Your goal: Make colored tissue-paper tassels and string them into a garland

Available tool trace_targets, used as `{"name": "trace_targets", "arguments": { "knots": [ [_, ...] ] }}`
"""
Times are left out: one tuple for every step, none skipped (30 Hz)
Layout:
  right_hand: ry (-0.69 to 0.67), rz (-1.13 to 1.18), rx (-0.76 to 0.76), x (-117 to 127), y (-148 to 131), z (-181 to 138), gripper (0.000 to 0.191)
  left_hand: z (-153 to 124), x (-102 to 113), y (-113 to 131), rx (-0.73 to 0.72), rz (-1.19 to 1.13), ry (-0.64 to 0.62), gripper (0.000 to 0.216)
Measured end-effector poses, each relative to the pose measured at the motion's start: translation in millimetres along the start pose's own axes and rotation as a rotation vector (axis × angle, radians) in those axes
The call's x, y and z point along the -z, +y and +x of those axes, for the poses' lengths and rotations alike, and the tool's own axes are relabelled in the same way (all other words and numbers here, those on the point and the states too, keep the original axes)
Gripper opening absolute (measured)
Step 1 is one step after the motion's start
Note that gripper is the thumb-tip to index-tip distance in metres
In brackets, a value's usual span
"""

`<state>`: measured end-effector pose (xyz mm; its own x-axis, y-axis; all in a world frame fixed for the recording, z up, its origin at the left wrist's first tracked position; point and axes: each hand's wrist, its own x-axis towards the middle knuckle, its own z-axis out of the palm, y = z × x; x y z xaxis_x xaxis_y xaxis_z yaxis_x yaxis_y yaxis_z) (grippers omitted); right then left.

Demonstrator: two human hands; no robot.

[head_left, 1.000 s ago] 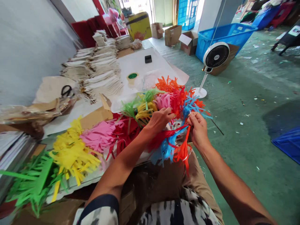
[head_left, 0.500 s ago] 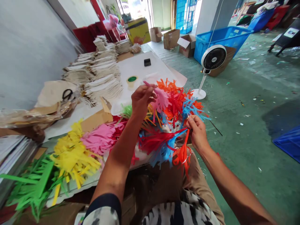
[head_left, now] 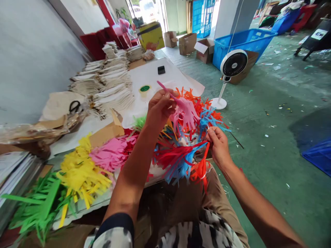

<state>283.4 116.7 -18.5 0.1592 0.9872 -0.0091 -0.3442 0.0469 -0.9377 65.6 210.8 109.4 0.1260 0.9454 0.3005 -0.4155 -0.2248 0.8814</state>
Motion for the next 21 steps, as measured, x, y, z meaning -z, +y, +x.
{"name": "trace_targets", "arguments": {
  "knots": [
    [0.004, -0.001, 0.005, 0.3, 0.1, 0.1, 0.033, -1.3, 1.2, 3.1, -0.024, -0.013, 0.013, 0.01],
    [0.008, -0.002, 0.011, 0.8, 0.1, 0.1, 0.033, -2.4, 3.1, 6.0, -0.07, -0.021, 0.05, 0.009],
    [0.01, -0.005, 0.019, 1.5, 0.0, 0.1, 0.033, -3.7, 5.1, 8.3, -0.119, -0.015, 0.095, 0.01],
    [0.012, -0.009, 0.026, 2.3, -0.3, -0.1, 0.033, -5.5, 6.9, 9.9, -0.15, 0.009, 0.13, 0.013],
    [0.012, -0.014, 0.033, 3.2, -0.7, -0.3, 0.032, -8.4, 8.1, 10.2, -0.148, 0.046, 0.143, 0.014],
    [0.01, -0.021, 0.04, 4.2, -1.2, -0.6, 0.032, -12.5, 8.5, 9.1, -0.108, 0.092, 0.133, 0.014],
    [0.007, -0.029, 0.046, 5.0, -1.7, -1.0, 0.031, -18.1, 7.9, 6.3, -0.032, 0.142, 0.099, 0.018],
    [0.003, -0.038, 0.052, 5.5, -2.2, -1.4, 0.031, -25.1, 6.4, 1.8, 0.063, 0.2, 0.046, 0.026],
    [-0.003, -0.048, 0.061, 5.7, -2.6, -1.8, 0.031, -33.0, 4.2, -4.3, 0.157, 0.263, -0.014, 0.035],
    [-0.01, -0.061, 0.071, 5.3, -2.8, -2.2, 0.031, -41.6, 1.5, -11.6, 0.229, 0.323, -0.069, 0.039],
    [-0.018, -0.075, 0.082, 4.3, -3.0, -2.6, 0.03, -50.3, -1.3, -20.0, 0.269, 0.378, -0.111, 0.04],
    [-0.027, -0.091, 0.094, 2.6, -3.3, -3.0, 0.029, -58.6, -4.2, -28.8, 0.278, 0.418, -0.138, 0.037],
    [-0.037, -0.11, 0.105, 0.4, -3.7, -3.5, 0.029, -66.0, -7.0, -37.6, 0.271, 0.452, -0.158, 0.033],
    [-0.049, -0.13, 0.116, -2.2, -4.4, -4.1, 0.028, -72.4, -9.8, -45.8, 0.262, 0.48, -0.173, 0.03],
    [-0.064, -0.15, 0.124, -5.1, -5.5, -4.8, 0.028, -77.6, -12.4, -53.0, 0.257, 0.507, -0.19, 0.027],
    [-0.081, -0.17, 0.129, -8.1, -7.0, -5.5, 0.028, -81.7, -14.9, -58.9, 0.255, 0.541, -0.212, 0.024],
    [-0.099, -0.188, 0.133, -11.0, -8.8, -6.1, 0.029, -84.6, -17.3, -63.5, 0.252, 0.583, -0.237, 0.025],
    [-0.121, -0.204, 0.132, -13.6, -10.9, -6.7, 0.029, -86.5, -19.5, -66.7, 0.24, 0.63, -0.265, 0.031],
    [-0.144, -0.217, 0.128, -15.7, -13.0, -7.2, 0.03, -87.7, -21.3, -68.8, 0.22, 0.675, -0.293, 0.041],
    [-0.167, -0.229, 0.12, -17.4, -15.0, -7.5, 0.03, -88.4, -22.9, -69.9, 0.194, 0.711, -0.32, 0.051],
    [-0.188, -0.24, 0.11, -18.5, -16.6, -7.7, 0.032, -88.7, -24.1, -70.4, 0.17, 0.733, -0.344, 0.058]
  ]
}}
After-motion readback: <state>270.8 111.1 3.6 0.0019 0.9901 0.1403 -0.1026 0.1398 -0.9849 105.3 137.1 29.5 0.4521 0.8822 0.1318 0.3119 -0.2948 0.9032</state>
